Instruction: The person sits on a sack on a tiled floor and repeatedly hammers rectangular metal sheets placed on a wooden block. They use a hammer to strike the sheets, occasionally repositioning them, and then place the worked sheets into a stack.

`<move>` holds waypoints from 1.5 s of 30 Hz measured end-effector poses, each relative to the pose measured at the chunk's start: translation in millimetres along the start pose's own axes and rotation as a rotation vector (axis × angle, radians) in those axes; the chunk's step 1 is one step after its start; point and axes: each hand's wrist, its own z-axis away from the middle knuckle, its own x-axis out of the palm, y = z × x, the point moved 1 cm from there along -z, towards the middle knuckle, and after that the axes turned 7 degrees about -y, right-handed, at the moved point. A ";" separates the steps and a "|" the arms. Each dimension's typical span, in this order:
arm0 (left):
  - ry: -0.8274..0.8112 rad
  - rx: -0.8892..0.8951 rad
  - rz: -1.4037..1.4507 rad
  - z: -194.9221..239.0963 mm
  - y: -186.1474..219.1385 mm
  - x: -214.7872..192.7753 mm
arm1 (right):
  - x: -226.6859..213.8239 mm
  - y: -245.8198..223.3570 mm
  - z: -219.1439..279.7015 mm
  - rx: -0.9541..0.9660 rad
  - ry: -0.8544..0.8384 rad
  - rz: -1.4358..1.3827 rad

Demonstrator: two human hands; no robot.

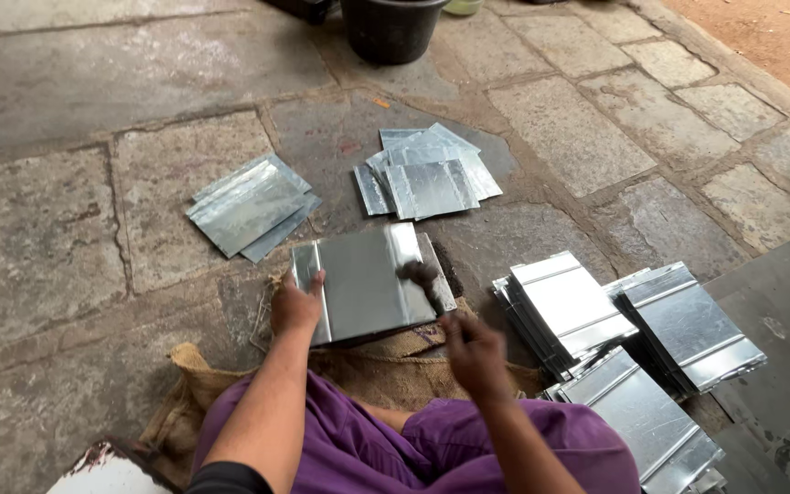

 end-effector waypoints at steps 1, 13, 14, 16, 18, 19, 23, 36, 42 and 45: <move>-0.010 0.000 -0.019 -5.1 0.5 -1.1 | -14.5 -11.9 -2.0 -0.247 0.126 -0.036; -0.129 -0.163 -0.071 11.8 -7.8 5.9 | -4.4 3.6 3.1 -0.390 0.060 -0.135; -0.127 -0.167 -0.068 9.0 -6.5 5.2 | 4.1 7.6 0.3 -0.153 -0.042 0.056; -0.073 -0.113 -0.052 2.8 -3.7 1.9 | 2.4 2.0 -5.2 -0.011 -0.014 0.073; 0.018 -0.007 -0.028 3.6 -6.9 1.4 | -20.1 -11.9 1.3 -0.035 0.142 -0.038; -0.027 -0.044 -0.050 1.4 -9.7 2.5 | -35.4 -20.9 2.9 -0.154 0.241 -0.068; -0.103 -0.108 -0.092 2.5 -17.5 9.2 | -86.5 -42.7 14.1 -0.768 0.434 -0.539; -0.164 -0.134 -0.168 -3.6 -20.3 13.0 | -27.4 -13.6 -1.5 -0.298 0.234 0.029; -0.235 -0.160 -0.201 -4.2 -20.7 13.2 | -81.0 -36.5 22.5 -0.853 0.372 -0.764; -0.235 -0.153 -0.225 -1.4 -14.6 8.3 | -40.5 -17.9 7.3 -0.796 0.278 -0.668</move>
